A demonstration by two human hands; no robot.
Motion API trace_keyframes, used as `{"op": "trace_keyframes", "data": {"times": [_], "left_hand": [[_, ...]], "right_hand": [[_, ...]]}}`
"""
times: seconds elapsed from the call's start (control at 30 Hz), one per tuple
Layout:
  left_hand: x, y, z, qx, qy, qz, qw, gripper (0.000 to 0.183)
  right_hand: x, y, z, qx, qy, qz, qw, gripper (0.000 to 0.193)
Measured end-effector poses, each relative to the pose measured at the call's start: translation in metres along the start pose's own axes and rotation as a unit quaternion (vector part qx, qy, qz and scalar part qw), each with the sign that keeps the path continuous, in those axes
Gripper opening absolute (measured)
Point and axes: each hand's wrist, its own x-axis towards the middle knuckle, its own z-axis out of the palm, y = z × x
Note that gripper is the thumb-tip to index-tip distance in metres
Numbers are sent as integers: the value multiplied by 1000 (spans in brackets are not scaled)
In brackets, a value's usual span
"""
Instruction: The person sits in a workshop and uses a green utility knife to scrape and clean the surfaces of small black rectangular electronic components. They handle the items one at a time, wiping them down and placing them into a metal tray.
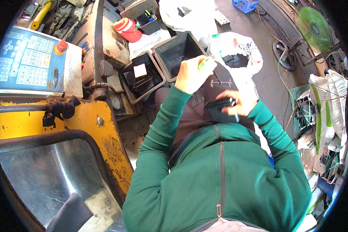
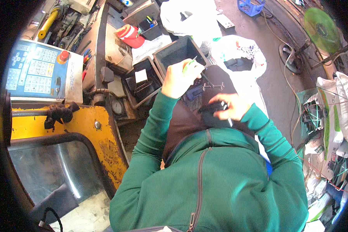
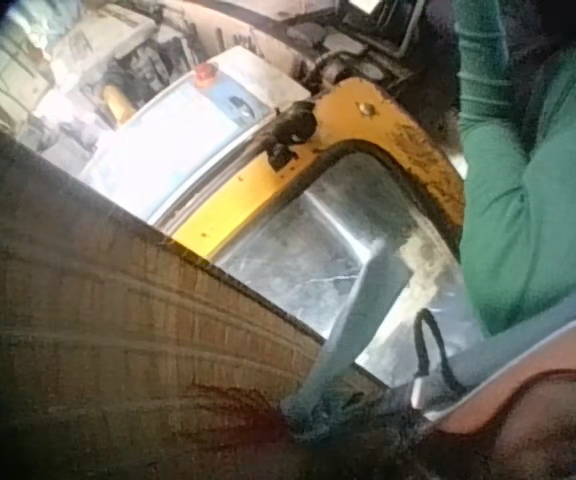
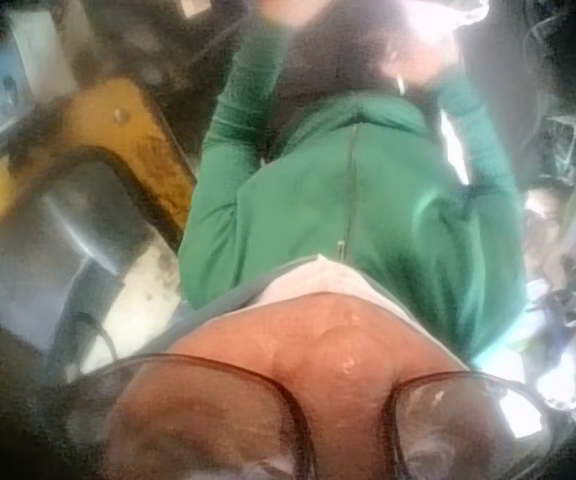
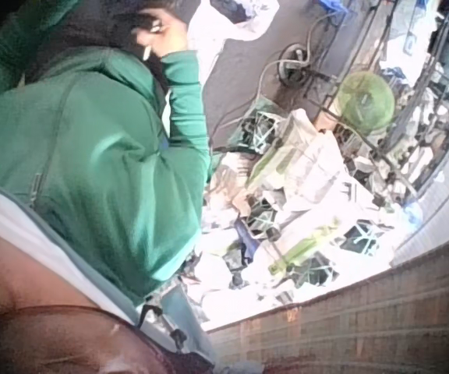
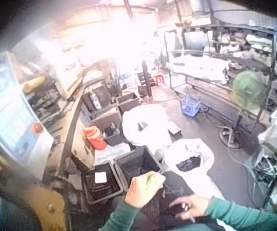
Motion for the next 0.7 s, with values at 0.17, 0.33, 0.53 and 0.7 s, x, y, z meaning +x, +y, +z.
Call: {"op": "trace_keyframes", "data": {"times": [0.17, 0.33, 0.53, 0.7], "left_hand": [[28, -26, -4, -120, 198, 98, 968, 9], [109, 22, -68, -9, 459, 305, 834, 16], [151, -33, -71, 205, -59, 426, 879, 44], [41, -50, 50, 126, -181, 171, 960, 34]], "right_hand": [[-4, 20, -24, -37, 161, -65, 984, 41], [-16, 45, -49, 32, 153, 23, 987, 39], [-3, 39, -61, 221, 139, 19, 965, 42], [-4, 47, -66, 383, 148, 75, 909, 43]]}}
